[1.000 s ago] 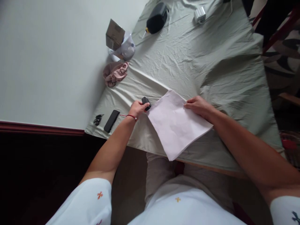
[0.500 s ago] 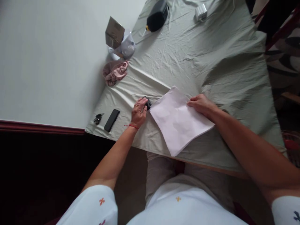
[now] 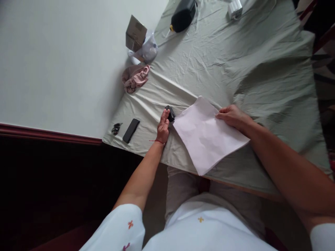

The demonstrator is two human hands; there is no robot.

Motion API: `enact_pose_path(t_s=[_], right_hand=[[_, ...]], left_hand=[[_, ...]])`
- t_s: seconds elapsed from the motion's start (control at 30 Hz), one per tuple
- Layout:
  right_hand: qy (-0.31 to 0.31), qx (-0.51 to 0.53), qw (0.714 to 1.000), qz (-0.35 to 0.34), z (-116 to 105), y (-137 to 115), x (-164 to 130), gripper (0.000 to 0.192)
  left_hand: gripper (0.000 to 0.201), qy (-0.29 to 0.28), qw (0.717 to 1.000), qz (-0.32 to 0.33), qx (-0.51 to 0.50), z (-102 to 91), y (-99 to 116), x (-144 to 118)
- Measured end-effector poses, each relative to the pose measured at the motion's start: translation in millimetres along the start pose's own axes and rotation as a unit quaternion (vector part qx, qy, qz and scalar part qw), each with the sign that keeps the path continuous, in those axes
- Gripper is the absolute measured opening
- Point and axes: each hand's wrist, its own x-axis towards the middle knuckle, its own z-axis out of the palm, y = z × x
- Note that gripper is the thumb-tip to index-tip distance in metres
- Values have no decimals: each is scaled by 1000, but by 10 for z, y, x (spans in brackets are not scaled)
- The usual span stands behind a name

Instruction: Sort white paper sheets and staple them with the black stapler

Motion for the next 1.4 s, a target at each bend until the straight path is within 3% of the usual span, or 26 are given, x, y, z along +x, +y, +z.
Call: enact_pose_path(t_s=[0.23, 0.5, 0.77, 0.93, 1.23, 1.4], right_hand=[[30, -11, 999, -5, 6, -14, -4, 23], [1, 20, 1000, -15, 3, 74, 84, 20], [9, -5, 1000, -13, -11, 18, 20, 21], [7, 1, 1000, -1, 9, 12, -18, 15], [6, 14, 998, -59, 9, 86, -53, 10], [34, 55, 990, -124, 24, 190, 27, 11]], left_hand=[[58, 16, 999, 35, 20, 27, -137, 17], [57, 34, 996, 59, 50, 48, -193, 37], [54, -4, 987, 99, 128, -21, -261, 82], [50, -2, 985, 89, 150, -14, -235, 106], [58, 24, 995, 68, 67, 97, -321, 73], [62, 35, 996, 47, 60, 85, -305, 31]])
